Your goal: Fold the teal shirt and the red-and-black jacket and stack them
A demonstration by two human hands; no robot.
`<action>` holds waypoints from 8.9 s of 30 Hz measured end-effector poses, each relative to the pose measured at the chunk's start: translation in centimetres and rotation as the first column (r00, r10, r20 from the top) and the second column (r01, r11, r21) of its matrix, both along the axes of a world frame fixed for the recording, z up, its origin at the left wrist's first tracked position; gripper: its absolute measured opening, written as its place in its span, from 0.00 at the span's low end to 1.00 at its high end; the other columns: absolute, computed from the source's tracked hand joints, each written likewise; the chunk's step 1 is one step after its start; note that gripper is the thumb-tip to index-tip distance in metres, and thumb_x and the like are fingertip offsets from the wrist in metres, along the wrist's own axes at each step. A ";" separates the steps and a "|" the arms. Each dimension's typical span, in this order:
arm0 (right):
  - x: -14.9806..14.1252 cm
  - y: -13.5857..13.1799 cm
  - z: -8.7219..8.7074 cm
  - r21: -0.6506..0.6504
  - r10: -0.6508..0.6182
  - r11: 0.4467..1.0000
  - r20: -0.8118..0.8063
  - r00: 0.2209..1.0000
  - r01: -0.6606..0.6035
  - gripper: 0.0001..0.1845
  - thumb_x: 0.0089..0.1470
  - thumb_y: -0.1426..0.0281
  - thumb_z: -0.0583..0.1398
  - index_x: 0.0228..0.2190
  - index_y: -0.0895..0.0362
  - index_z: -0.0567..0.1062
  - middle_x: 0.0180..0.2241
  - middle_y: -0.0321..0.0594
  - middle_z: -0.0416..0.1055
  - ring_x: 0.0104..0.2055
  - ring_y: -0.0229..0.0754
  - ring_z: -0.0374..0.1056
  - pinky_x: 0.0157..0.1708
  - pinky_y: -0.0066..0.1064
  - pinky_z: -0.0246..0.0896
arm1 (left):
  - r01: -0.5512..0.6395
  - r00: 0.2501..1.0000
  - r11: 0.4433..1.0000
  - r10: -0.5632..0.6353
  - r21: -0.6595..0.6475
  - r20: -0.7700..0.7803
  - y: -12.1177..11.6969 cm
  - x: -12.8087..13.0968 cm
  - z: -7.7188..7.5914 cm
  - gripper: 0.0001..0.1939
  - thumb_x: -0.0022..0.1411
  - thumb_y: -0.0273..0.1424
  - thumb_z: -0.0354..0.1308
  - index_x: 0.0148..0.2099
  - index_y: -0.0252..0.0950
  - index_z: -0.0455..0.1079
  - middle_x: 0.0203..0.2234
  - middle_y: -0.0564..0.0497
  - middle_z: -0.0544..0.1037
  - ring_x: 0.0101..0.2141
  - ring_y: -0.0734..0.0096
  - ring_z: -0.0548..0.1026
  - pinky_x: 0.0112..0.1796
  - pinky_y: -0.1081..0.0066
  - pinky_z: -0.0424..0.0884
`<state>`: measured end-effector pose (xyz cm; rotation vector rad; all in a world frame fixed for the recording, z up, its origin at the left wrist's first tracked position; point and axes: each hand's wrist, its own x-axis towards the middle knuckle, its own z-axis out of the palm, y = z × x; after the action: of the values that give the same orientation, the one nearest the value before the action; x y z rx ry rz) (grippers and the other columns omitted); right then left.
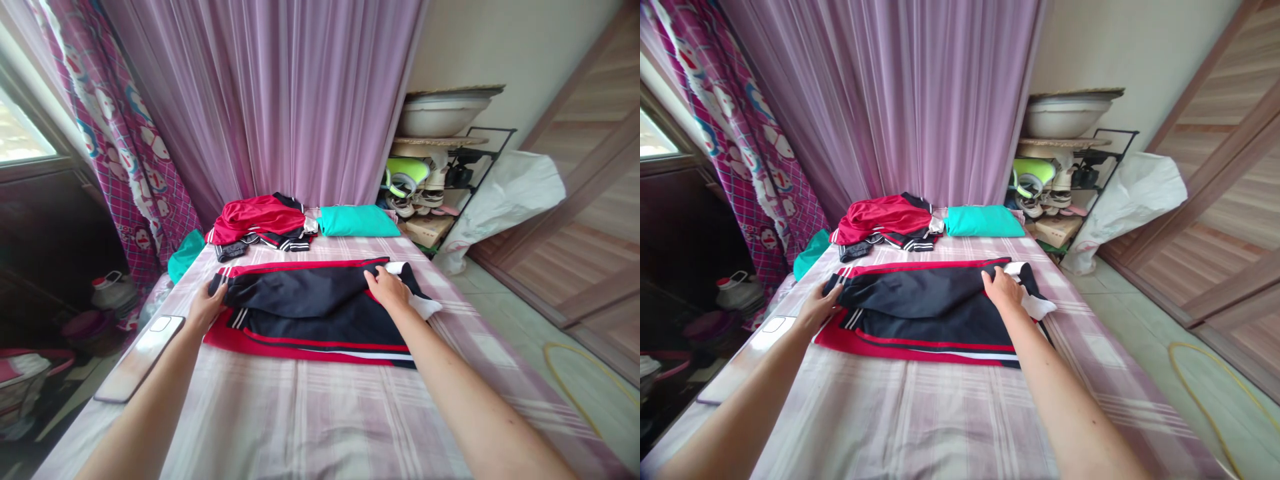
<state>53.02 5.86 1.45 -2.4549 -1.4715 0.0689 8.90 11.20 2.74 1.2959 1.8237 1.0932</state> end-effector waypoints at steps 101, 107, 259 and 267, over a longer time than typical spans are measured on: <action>-2.5 -3.3 -0.7 -0.304 0.192 0.941 0.109 0.975 -0.151 0.31 0.67 0.58 0.41 0.67 0.51 0.56 0.71 0.43 0.45 0.72 0.48 0.40 0.67 0.53 0.35 | 0.546 0.355 0.832 -0.339 -0.101 -0.871 -0.9 8.2 -0.3 0.25 0.70 0.44 0.43 0.62 0.44 0.68 0.64 0.47 0.66 0.65 0.51 0.58 0.64 0.46 0.49; -8.1 -5.2 -0.2 -0.132 0.370 0.921 0.010 0.929 -0.366 0.32 0.67 0.55 0.42 0.68 0.49 0.53 0.71 0.43 0.44 0.72 0.49 0.38 0.66 0.54 0.33 | 0.564 0.365 0.823 -0.321 -0.066 -0.874 -5.4 8.0 -2.9 0.25 0.68 0.46 0.46 0.63 0.47 0.67 0.64 0.48 0.67 0.65 0.51 0.59 0.65 0.46 0.47; -1.8 -7.5 1.7 0.330 0.206 0.913 0.137 0.969 -0.240 0.18 0.60 0.71 0.51 0.42 0.55 0.80 0.57 0.47 0.71 0.62 0.53 0.60 0.60 0.43 0.54 | 0.317 0.286 0.854 -0.500 -0.412 -0.817 7.8 0.6 -0.2 0.43 0.58 0.59 0.45 0.67 0.36 0.60 0.63 0.34 0.66 0.63 0.40 0.62 0.58 0.47 0.58; -9.7 -9.6 3.7 0.047 0.664 0.747 -0.020 0.747 -0.663 0.12 0.59 0.66 0.56 0.40 0.47 0.80 0.50 0.37 0.76 0.56 0.46 0.67 0.57 0.41 0.56 | 0.325 0.258 0.851 -0.500 -0.413 -0.827 6.8 0.9 1.1 0.40 0.61 0.57 0.39 0.63 0.36 0.65 0.58 0.36 0.72 0.57 0.42 0.69 0.53 0.50 0.64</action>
<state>43.34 -3.70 5.18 -1.7559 -2.2319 0.2220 9.83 18.03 3.86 2.4022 1.9499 -0.2540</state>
